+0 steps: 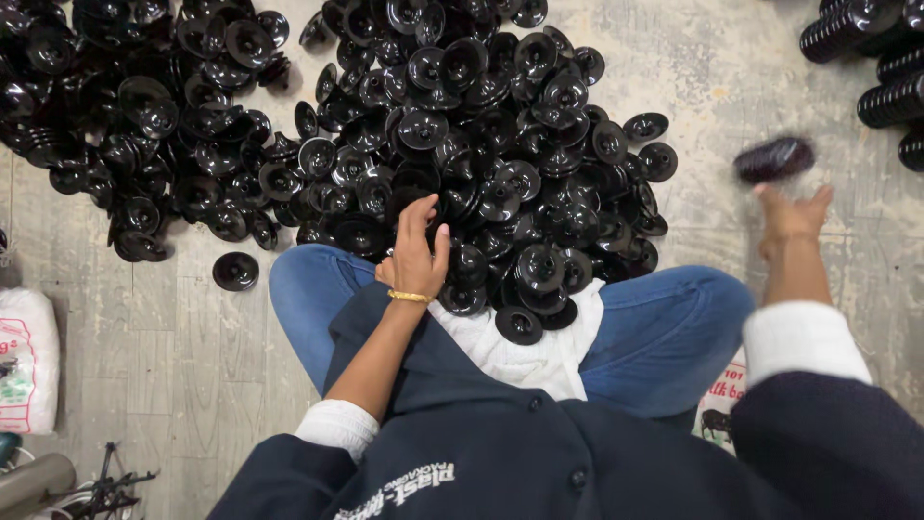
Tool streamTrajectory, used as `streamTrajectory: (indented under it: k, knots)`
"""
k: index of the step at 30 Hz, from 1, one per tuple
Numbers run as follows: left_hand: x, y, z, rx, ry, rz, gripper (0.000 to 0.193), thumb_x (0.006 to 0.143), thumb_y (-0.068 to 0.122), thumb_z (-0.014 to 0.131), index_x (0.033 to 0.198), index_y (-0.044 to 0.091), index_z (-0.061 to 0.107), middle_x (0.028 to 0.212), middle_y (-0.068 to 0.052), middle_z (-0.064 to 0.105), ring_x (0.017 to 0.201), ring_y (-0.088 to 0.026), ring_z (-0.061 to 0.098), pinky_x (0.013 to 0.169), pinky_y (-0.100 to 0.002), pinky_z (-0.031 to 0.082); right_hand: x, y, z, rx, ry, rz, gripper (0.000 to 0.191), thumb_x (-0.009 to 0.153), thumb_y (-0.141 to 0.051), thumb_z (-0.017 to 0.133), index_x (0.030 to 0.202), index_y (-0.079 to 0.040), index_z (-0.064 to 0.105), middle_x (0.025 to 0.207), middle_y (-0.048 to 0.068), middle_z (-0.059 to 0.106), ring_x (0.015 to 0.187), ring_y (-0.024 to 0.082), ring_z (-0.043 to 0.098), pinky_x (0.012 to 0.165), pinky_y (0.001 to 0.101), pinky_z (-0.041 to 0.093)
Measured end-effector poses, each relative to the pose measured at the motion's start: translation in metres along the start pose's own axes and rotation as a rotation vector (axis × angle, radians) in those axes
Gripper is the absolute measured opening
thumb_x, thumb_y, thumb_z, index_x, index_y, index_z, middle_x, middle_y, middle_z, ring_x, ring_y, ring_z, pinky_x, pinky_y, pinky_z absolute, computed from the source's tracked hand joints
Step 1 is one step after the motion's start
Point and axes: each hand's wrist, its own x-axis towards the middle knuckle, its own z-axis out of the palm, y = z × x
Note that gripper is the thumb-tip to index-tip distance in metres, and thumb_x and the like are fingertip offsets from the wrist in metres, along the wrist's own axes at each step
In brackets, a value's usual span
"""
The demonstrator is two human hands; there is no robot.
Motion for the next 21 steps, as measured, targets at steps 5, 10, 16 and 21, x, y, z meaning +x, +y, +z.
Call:
streamTrajectory:
  k: [5, 10, 16, 21]
  knots:
    - [0.001, 0.002, -0.003, 0.110, 0.025, 0.068, 0.046, 0.095, 0.006, 0.066, 0.140, 0.007, 0.054, 0.136, -0.016, 0.060, 0.123, -0.033, 0.061, 0.105, -0.041, 0.050, 0.012, -0.022, 0.055, 0.287, -0.125, -0.279, 0.094, 0.096, 0.010, 0.075, 0.165, -0.009, 0.013, 0.129, 0.013, 0.055, 0.111, 0.020, 0.059, 0.104, 0.0358, 0.057]
    - [0.025, 0.002, 0.003, 0.206, -0.130, 0.234, 0.063, 0.085, 0.014, 0.074, 0.144, 0.011, 0.052, 0.142, -0.018, 0.052, 0.130, -0.038, 0.050, 0.108, -0.049, 0.043, -0.102, 0.002, 0.132, 0.077, -0.388, -0.673, 0.073, 0.093, 0.008, 0.077, 0.157, -0.010, 0.044, 0.143, 0.012, 0.055, 0.133, 0.021, 0.055, 0.109, 0.0357, 0.054]
    - [0.055, -0.010, 0.021, 0.450, -0.470, 0.099, 0.081, 0.073, 0.023, 0.085, 0.146, 0.022, 0.050, 0.132, -0.010, 0.057, 0.117, -0.035, 0.055, 0.095, -0.052, 0.044, -0.224, -0.031, 0.146, -0.282, -0.411, -0.789, 0.035, 0.096, -0.005, 0.070, 0.131, -0.006, 0.068, 0.134, 0.015, 0.069, 0.126, 0.024, 0.066, 0.102, 0.0349, 0.056]
    - [0.060, -0.014, 0.011, 0.240, -0.483, 0.062, 0.079, 0.073, 0.028, 0.091, 0.140, 0.019, 0.051, 0.129, -0.011, 0.064, 0.113, -0.037, 0.058, 0.098, -0.049, 0.049, -0.216, -0.039, 0.171, -0.519, -0.629, -0.814, 0.036, 0.096, -0.016, 0.066, 0.132, -0.011, 0.069, 0.137, 0.016, 0.067, 0.120, 0.032, 0.065, 0.101, 0.0384, 0.053]
